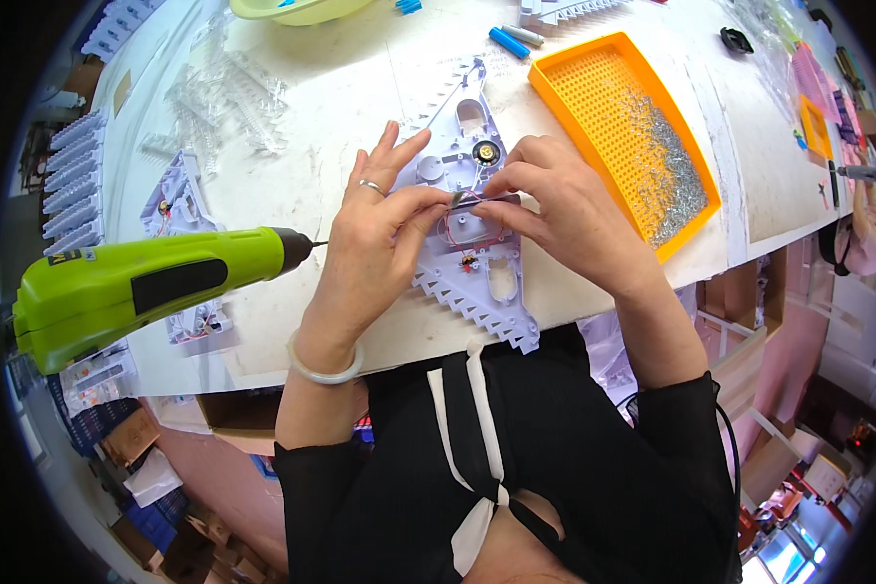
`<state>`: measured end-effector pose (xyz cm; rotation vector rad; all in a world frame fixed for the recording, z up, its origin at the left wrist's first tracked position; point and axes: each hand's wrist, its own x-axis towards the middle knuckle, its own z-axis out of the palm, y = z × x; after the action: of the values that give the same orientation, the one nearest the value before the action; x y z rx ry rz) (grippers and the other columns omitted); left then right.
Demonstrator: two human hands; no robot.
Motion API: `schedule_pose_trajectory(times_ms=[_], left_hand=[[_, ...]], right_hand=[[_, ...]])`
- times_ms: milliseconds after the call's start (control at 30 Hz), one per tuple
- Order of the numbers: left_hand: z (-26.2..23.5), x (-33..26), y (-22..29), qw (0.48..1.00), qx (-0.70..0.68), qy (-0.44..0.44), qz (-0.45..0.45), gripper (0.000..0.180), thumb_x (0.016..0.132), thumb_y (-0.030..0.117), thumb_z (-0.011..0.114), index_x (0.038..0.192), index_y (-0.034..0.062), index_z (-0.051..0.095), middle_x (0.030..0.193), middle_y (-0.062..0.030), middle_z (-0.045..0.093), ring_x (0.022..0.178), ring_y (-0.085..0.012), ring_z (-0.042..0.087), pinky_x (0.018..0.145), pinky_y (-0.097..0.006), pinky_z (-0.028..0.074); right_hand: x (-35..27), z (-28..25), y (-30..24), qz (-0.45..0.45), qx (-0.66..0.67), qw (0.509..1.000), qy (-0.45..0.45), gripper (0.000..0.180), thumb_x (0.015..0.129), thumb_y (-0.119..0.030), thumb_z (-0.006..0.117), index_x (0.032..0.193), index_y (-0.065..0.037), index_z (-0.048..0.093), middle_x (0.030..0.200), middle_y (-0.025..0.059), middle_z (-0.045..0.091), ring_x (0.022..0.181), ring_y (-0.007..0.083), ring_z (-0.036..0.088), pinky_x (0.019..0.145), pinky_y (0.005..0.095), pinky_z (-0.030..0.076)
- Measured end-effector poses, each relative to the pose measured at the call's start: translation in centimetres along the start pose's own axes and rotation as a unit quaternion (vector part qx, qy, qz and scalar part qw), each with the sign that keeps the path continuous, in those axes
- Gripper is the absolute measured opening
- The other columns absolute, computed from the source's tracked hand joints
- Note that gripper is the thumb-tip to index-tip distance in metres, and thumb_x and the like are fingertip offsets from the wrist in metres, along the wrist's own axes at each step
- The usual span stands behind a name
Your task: The person assembles a toy gun by joining plastic toy parts and internal electrical parts, including a speaker unit and wires, with screws. An electric screwdriver is used to secure the components.
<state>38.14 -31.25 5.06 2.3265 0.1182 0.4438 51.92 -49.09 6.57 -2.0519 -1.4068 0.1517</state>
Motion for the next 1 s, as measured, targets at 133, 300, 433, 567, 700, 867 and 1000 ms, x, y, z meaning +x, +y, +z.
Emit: schedule_pose_trajectory(times_ms=[133, 300, 433, 567, 700, 867, 1000], left_hand=[[0.6, -0.1, 0.2, 1.0, 0.006, -0.005, 0.02, 0.008, 0.088, 0.009, 0.069, 0.095, 0.0082, 0.073, 0.139, -0.0137, 0.056, 0.141, -0.0391, 0.038, 0.115, -0.06, 0.024], [0.7, 0.0, 0.5, 0.999, -0.012, 0.027, -0.013, 0.005, 0.087, 0.004, 0.07, 0.091, 0.0033, 0.072, 0.139, -0.0127, 0.058, 0.144, -0.0373, 0.037, 0.117, -0.056, 0.023], [0.8, 0.2, 0.1, 0.999, 0.003, 0.037, -0.015, 0.004, 0.087, 0.003, 0.069, 0.09, 0.002, 0.071, 0.138, -0.0137, 0.059, 0.143, -0.0382, 0.037, 0.117, -0.053, 0.027], [1.0, 0.3, -0.5, 0.998, -0.024, 0.059, -0.025, 0.007, 0.088, 0.01, 0.069, 0.092, 0.0045, 0.072, 0.136, -0.0152, 0.059, 0.141, -0.0415, 0.039, 0.115, -0.06, 0.024], [1.2, 0.4, -0.7, 0.995, -0.034, 0.08, -0.054, 0.008, 0.089, 0.01, 0.068, 0.092, 0.0041, 0.072, 0.136, -0.0173, 0.059, 0.14, -0.0418, 0.039, 0.115, -0.06, 0.025], [1.2, 0.5, -1.2, 0.993, -0.045, 0.091, -0.068, 0.008, 0.089, 0.009, 0.066, 0.093, 0.0043, 0.072, 0.135, -0.0179, 0.06, 0.139, -0.0421, 0.041, 0.115, -0.056, 0.027], [1.3, 0.4, -1.6, 0.991, -0.041, 0.1, -0.077, 0.009, 0.089, 0.009, 0.066, 0.095, 0.004, 0.071, 0.134, -0.0177, 0.06, 0.138, -0.0419, 0.042, 0.115, -0.055, 0.028]], right_hand=[[-0.5, 0.4, 0.1, 0.028, 0.056, 0.998, 0.001, 0.013, 0.083, -0.012, 0.075, 0.089, -0.001, 0.071, 0.086, 0.0085, 0.06, 0.082, 0.0234, 0.06, 0.072, 0.0345, 0.048], [0.1, 1.1, 0.2, 0.054, 0.082, 0.995, 0.001, 0.013, 0.085, -0.014, 0.073, 0.088, -0.001, 0.071, 0.084, 0.0097, 0.061, 0.081, 0.0248, 0.059, 0.073, 0.0353, 0.048], [0.3, 0.7, 0.5, 0.083, 0.108, 0.991, 0.015, 0.012, 0.087, -0.012, 0.072, 0.09, 0.0, 0.07, 0.084, 0.0081, 0.062, 0.074, 0.0178, 0.06, 0.066, 0.0298, 0.049], [0.8, 0.1, 0.1, 0.115, 0.136, 0.984, 0.001, 0.016, 0.088, -0.015, 0.069, 0.087, 0.001, 0.07, 0.087, 0.0124, 0.065, 0.078, 0.0266, 0.064, 0.071, 0.0364, 0.051], [0.8, 1.0, 0.0, 0.06, 0.094, 0.991, 0.072, 0.018, 0.085, -0.013, 0.075, 0.095, 0.001, 0.067, 0.087, 0.0085, 0.062, 0.078, 0.0188, 0.061, 0.069, 0.0299, 0.049], [-0.5, 0.6, -1.8, -0.067, -0.005, 0.997, 0.047, 0.028, 0.077, -0.016, 0.081, 0.098, -0.004, 0.066, 0.093, 0.0086, 0.061, 0.089, 0.0248, 0.059, 0.079, 0.035, 0.048], [-1.0, 2.7, -2.5, -0.066, -0.031, 0.997, 0.015, 0.028, 0.072, -0.015, 0.081, 0.093, -0.007, 0.066, 0.096, 0.0074, 0.057, 0.095, 0.0269, 0.053, 0.083, 0.0379, 0.044]])
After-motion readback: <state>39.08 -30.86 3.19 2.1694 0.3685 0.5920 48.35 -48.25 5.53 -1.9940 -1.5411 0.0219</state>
